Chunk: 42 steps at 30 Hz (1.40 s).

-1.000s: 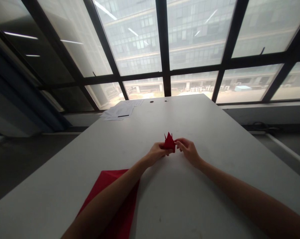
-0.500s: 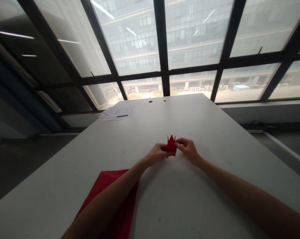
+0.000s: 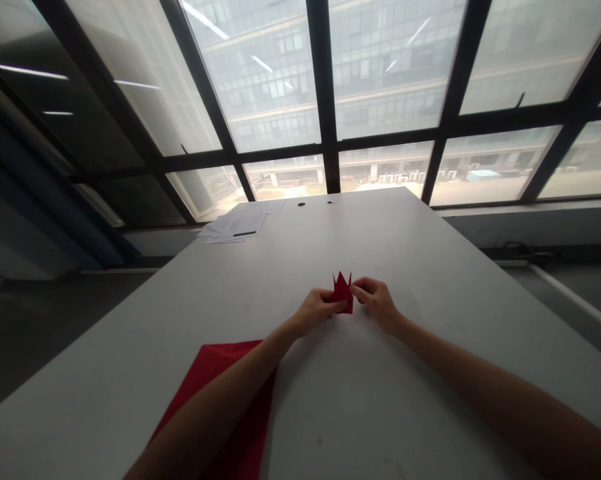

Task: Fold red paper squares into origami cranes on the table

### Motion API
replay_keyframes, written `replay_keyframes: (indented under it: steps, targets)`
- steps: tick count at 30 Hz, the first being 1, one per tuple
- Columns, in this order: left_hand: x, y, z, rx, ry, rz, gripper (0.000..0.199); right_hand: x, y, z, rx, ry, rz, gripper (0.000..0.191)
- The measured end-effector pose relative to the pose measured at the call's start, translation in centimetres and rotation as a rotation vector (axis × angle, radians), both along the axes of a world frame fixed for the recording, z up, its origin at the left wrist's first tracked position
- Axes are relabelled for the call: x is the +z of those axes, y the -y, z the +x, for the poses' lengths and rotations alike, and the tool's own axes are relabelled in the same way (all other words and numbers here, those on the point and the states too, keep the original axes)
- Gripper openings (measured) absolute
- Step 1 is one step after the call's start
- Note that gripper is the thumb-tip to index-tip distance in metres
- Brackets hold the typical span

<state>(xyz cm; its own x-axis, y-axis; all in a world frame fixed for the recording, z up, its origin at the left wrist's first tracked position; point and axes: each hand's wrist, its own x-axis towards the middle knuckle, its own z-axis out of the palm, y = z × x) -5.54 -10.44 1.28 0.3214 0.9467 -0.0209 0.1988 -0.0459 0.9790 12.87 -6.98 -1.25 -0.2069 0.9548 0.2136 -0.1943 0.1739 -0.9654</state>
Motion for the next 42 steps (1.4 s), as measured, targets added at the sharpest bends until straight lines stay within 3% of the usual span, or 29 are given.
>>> replay_keyframes:
  steps: [16,23,27,31,42]
  targets:
    - [0.9,0.0,-0.3,-0.097,-0.078,-0.097,0.033,-0.3,-0.1,0.0,0.012,0.001,-0.004,0.032]
    - [0.1,-0.1,0.1,0.083,0.027,-0.018,0.037,-0.4,-0.4,-0.1,0.051,0.071,-0.077,0.042]
    - [-0.2,0.0,0.3,0.078,0.023,0.012,0.040,-0.4,-0.2,-0.1,0.073,0.139,0.006,0.035]
    - [-0.4,-0.2,0.2,0.129,0.061,0.037,0.041,-0.4,0.0,-0.1,0.017,0.125,0.012,0.034]
    - [-1.3,-0.5,0.1,0.200,0.094,0.041,0.046,-0.4,0.1,-0.3,0.034,0.158,0.045,0.037]
